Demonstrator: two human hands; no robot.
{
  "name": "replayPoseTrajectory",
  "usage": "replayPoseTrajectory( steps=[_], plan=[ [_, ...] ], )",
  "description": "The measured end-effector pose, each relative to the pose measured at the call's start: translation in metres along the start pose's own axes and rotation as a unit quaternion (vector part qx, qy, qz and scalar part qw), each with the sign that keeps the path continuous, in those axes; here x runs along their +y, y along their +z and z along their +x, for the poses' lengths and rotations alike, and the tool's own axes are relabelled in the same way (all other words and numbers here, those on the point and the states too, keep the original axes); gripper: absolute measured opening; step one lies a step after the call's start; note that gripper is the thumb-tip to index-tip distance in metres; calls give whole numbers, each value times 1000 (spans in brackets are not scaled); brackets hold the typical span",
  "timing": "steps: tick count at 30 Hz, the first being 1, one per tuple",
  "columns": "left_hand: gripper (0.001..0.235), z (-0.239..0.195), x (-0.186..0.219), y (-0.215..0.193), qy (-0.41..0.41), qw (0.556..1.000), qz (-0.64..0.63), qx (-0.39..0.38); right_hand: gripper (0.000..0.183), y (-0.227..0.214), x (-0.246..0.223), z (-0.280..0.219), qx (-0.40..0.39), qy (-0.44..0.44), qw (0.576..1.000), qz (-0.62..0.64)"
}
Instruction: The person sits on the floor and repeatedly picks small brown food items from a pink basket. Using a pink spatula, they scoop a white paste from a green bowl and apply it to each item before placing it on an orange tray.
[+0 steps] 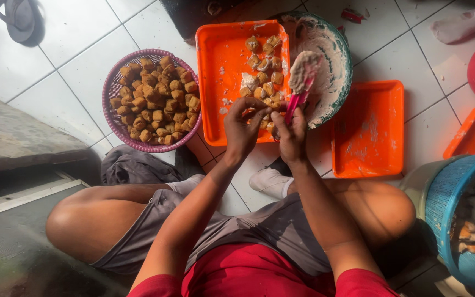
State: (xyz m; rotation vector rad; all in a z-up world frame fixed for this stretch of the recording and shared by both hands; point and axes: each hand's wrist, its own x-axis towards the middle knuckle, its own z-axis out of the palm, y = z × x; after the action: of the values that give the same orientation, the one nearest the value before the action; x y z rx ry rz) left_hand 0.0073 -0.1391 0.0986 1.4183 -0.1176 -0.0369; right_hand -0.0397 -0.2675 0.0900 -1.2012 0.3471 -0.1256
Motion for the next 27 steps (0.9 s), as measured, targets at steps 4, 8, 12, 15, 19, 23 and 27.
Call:
replayPoseTrajectory(
  steps=[4,8,12,15,19,23,27],
  plan=[
    [13,-6,22,-2,115,986,120,3,28,9,-7,-3,10,-12,996,85],
    [18,-17,20,3,121,988,90,-14,23,6,-15,-1,15,13,996,86],
    [18,-6,7,4,-103,963,-247,-17,26,-6,-27,-2,-5,15,997,80],
    [27,1,10,-9,-221,931,-279,-78,30,-13,-36,-4,-26,45,995,90],
    [25,2,17,-17,-251,936,-121,-214,30,-17,-42,-5,-59,16,998,24],
    [23,10,18,-11,-245,946,-160,-139,26,-13,-42,-5,-51,-41,993,-102],
    [21,26,21,-8,-180,980,-81,22,44,-9,-37,-14,-58,-14,993,-104]
  ],
)
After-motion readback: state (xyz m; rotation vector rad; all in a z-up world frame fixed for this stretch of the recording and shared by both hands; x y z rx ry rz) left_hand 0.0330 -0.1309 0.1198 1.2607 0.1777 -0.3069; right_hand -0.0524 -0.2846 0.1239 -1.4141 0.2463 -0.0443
